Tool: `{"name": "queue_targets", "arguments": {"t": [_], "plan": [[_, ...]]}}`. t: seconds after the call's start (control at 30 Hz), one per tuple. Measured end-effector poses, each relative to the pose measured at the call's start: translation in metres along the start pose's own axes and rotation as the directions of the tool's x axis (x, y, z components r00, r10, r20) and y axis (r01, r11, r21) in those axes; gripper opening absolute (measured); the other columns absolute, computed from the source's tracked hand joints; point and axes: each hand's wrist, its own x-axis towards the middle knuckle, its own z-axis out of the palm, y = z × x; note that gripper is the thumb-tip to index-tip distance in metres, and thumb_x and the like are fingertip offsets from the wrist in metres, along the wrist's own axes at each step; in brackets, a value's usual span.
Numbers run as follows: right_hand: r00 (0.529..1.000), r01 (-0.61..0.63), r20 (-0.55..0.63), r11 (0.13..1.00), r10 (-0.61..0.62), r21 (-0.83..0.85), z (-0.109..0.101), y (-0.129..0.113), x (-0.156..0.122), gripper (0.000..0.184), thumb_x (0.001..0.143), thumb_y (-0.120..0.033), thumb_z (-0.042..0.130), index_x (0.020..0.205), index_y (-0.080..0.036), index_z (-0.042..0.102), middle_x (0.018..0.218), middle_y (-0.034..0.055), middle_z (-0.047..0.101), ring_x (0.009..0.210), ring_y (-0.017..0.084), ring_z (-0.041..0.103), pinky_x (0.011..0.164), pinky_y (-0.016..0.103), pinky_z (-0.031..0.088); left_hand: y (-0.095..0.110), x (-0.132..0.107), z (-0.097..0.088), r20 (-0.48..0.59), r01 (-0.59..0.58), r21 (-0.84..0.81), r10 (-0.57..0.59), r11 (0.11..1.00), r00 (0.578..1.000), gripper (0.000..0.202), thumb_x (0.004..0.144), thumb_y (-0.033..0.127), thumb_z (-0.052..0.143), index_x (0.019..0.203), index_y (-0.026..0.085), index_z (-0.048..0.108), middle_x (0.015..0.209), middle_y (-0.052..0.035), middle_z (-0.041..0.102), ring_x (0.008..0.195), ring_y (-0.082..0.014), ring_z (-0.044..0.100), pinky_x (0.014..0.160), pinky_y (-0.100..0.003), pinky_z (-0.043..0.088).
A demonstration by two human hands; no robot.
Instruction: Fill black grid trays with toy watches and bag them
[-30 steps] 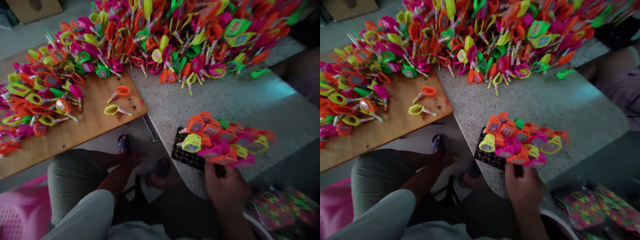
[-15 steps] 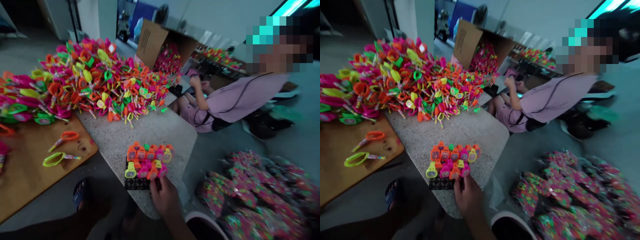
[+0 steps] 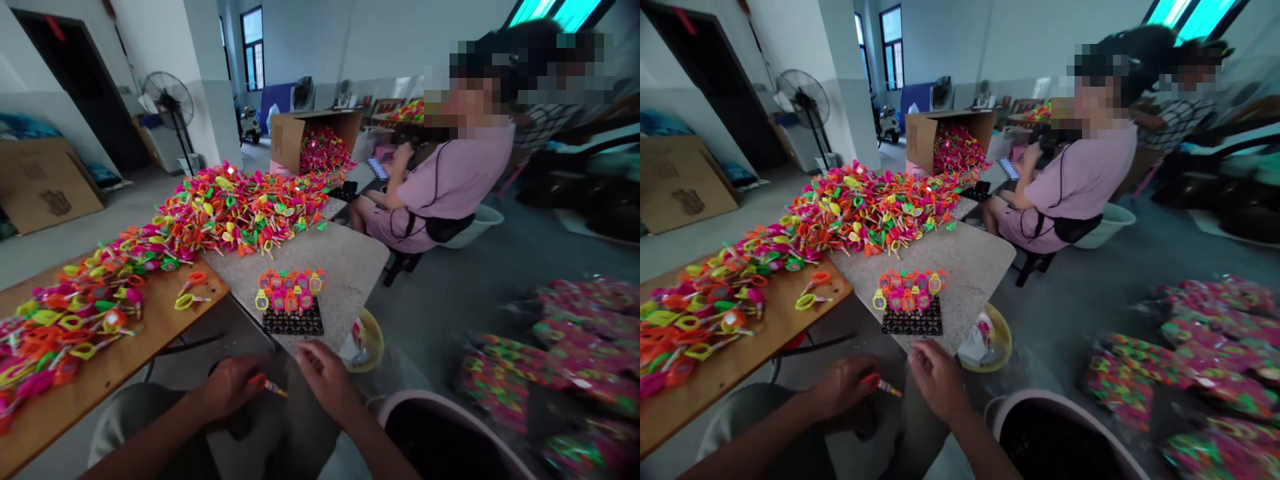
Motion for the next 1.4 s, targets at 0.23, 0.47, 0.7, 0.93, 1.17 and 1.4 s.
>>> {"name": "queue_targets", "arguments": {"t": [0.23,0.47,0.7,0.93,1.17,1.4], "plan": [[0.924,0.125,0.363,0.992,-0.117,0.001,-0.029,-0.037,-0.036,0.008,0.09,-0.021,0.059,0.088,-0.022,0.067,0.102,0.0036,0.066,0.1,0.02,0.062,0.09,0.031,0.047,0.071,0.014,-0.024,-0.073,-0.304,0.191,0.323,0.933,0.944,0.04,0.09,0.027,0.063,0.129,0.029,0.061,0.113,-0.0044,0.073,0.098,-0.0206,0.071,0.086,-0.028,0.054],[0.915,0.098,0.399,0.993,-0.061,-0.073,-0.053,-0.026,-0.039,0.013,0.09,-0.023,0.059,0.086,-0.022,0.071,0.093,0.0027,0.065,0.089,0.02,0.062,0.08,0.031,0.044,0.098,0.024,-0.022,0.014,-0.414,0.243,0.424,0.877,0.906,0.062,0.088,0.032,0.069,0.146,0.028,0.046,0.132,-0.0085,0.066,0.116,-0.0251,0.068,0.095,-0.034,0.057],[0.934,0.14,0.348,0.982,-0.087,-0.131,-0.071,-0.018,-0.026,0.019,0.093,-0.027,0.055,0.081,-0.021,0.068,0.084,0.0019,0.067,0.076,0.017,0.059,0.07,0.027,0.039,0.114,0.021,-0.051,0.029,-0.448,0.107,0.448,0.888,0.894,0.08,0.083,0.032,0.076,0.154,0.029,0.039,0.149,-0.0079,0.056,0.134,-0.0256,0.057,0.112,-0.038,0.05],[0.998,-0.049,-0.038,0.986,0.043,-0.157,-0.064,0.02,0.031,0.023,0.092,-0.034,0.052,0.087,-0.018,0.068,0.077,0.0051,0.07,0.069,0.017,0.06,0.066,0.027,0.04,0.115,0.088,-0.059,-0.458,-0.299,0.314,0.42,0.901,0.783,0.031,0.095,0.028,0.062,0.126,0.026,0.063,0.123,-0.0077,0.069,0.12,-0.0245,0.062,0.109,-0.045,0.049],[0.983,-0.094,-0.154,0.993,0.104,0.067,-0.03,0.056,0.099,0.027,0.091,-0.037,0.051,0.092,-0.018,0.07,0.08,0.0043,0.073,0.071,0.018,0.065,0.064,0.024,0.043,0.113,0.147,-0.039,-0.458,-0.08,0.574,0.4,0.815,0.794,0.04,0.092,0.047,0.065,0.126,0.027,0.065,0.121,-0.01,0.063,0.112,-0.03,0.056,0.103,-0.05,0.046],[0.983,-0.135,-0.133,0.989,0.126,-0.056,-0.011,0.062,0.105,0.022,0.091,-0.027,0.054,0.088,-0.018,0.074,0.083,0.0058,0.075,0.075,0.017,0.067,0.066,0.023,0.042,0.106,0.148,-0.026,-0.456,-0.046,0.584,0.375,0.81,0.807,0.032,0.092,0.04,0.065,0.12,0.025,0.065,0.122,-0.0113,0.059,0.113,-0.0308,0.053,0.097,-0.049,0.048]]}}
